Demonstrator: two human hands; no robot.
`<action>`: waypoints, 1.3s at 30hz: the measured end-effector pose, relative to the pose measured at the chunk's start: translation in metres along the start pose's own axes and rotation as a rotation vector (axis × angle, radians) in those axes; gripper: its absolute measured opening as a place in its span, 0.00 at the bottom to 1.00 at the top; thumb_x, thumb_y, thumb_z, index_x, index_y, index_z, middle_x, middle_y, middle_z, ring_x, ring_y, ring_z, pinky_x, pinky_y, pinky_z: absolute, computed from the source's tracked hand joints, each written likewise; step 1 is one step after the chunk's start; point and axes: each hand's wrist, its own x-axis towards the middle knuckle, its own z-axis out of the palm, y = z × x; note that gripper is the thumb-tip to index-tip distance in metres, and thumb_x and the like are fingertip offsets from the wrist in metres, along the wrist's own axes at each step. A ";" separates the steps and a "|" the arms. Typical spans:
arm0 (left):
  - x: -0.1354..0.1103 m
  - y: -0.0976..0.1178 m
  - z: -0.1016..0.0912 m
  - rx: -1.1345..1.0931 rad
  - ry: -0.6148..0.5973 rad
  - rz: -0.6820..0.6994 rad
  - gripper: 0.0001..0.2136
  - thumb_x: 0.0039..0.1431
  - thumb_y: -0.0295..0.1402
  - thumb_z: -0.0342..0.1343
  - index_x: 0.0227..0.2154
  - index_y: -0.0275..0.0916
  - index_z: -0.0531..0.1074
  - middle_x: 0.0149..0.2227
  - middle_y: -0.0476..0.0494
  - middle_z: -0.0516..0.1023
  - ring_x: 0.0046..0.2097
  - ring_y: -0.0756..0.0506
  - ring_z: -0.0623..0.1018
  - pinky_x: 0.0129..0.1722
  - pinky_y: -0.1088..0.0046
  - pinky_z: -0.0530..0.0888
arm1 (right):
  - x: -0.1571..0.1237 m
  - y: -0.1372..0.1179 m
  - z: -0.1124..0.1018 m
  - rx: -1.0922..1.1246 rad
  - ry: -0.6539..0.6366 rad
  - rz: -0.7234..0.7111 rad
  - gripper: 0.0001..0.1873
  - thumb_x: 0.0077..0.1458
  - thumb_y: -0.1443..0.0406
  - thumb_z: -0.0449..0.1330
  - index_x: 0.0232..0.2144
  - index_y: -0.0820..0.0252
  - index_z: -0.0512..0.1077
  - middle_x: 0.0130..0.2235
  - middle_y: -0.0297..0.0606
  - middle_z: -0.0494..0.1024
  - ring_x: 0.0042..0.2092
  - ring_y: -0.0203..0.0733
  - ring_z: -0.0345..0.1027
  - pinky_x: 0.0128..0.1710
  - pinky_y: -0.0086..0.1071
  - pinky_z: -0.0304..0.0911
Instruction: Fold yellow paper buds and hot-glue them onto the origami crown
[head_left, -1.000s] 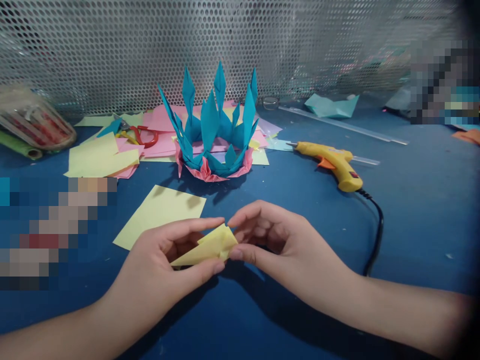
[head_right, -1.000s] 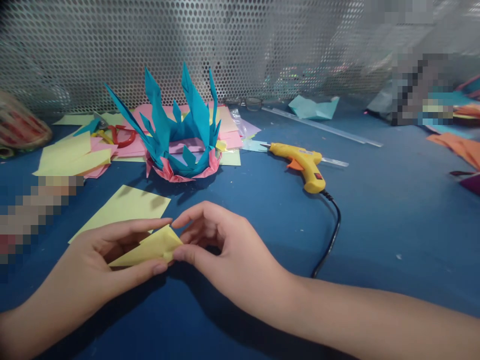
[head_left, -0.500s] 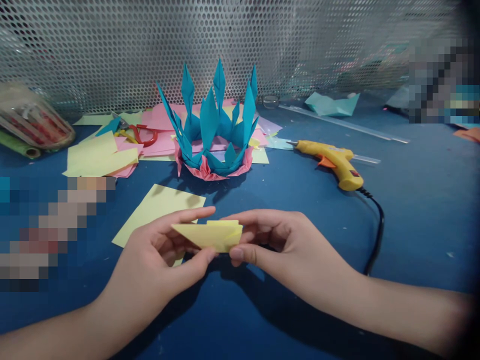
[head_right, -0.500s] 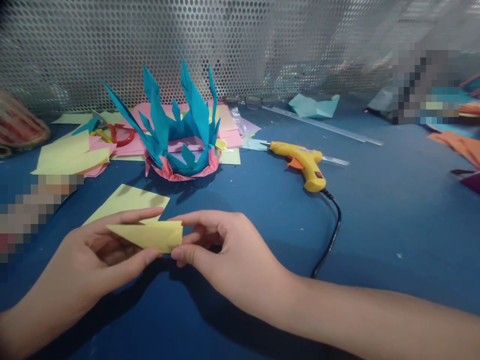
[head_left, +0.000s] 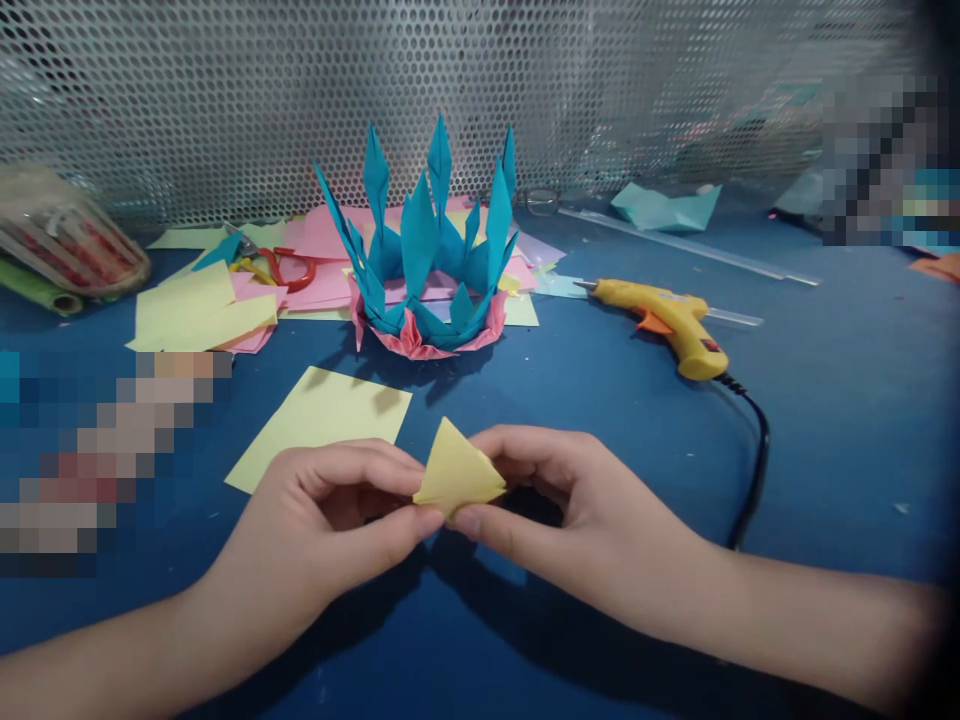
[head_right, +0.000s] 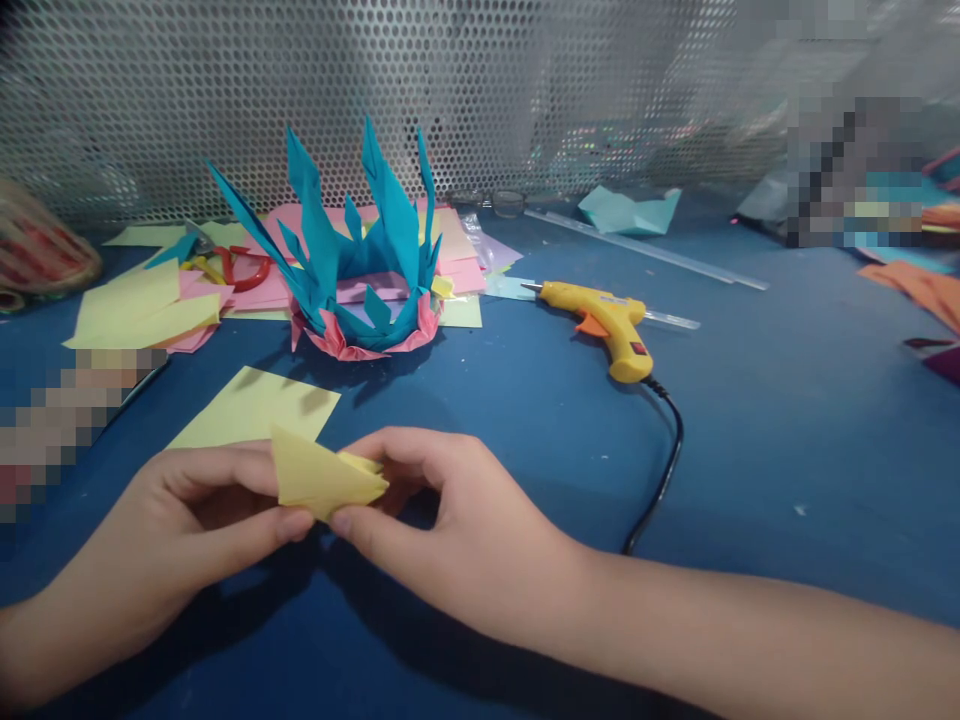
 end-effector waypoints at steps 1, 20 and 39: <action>0.000 -0.001 0.000 0.006 -0.022 0.025 0.07 0.46 0.23 0.64 0.21 0.42 0.81 0.25 0.51 0.81 0.29 0.51 0.79 0.31 0.83 0.76 | -0.001 0.000 0.000 -0.043 0.013 -0.027 0.06 0.54 0.68 0.63 0.37 0.57 0.76 0.34 0.32 0.79 0.35 0.34 0.72 0.36 0.25 0.67; -0.001 -0.001 0.000 0.046 -0.052 -0.014 0.08 0.44 0.23 0.68 0.20 0.46 0.81 0.23 0.54 0.80 0.27 0.53 0.77 0.27 0.84 0.73 | 0.001 0.002 0.002 -0.084 0.085 -0.008 0.11 0.51 0.75 0.61 0.29 0.54 0.79 0.29 0.27 0.80 0.31 0.33 0.72 0.33 0.24 0.65; -0.003 0.002 -0.004 0.007 -0.110 0.004 0.09 0.48 0.24 0.64 0.20 0.46 0.81 0.24 0.53 0.77 0.29 0.52 0.75 0.30 0.83 0.72 | -0.002 0.002 0.004 -0.081 0.056 0.057 0.04 0.52 0.68 0.63 0.32 0.57 0.76 0.30 0.30 0.80 0.31 0.35 0.72 0.32 0.26 0.66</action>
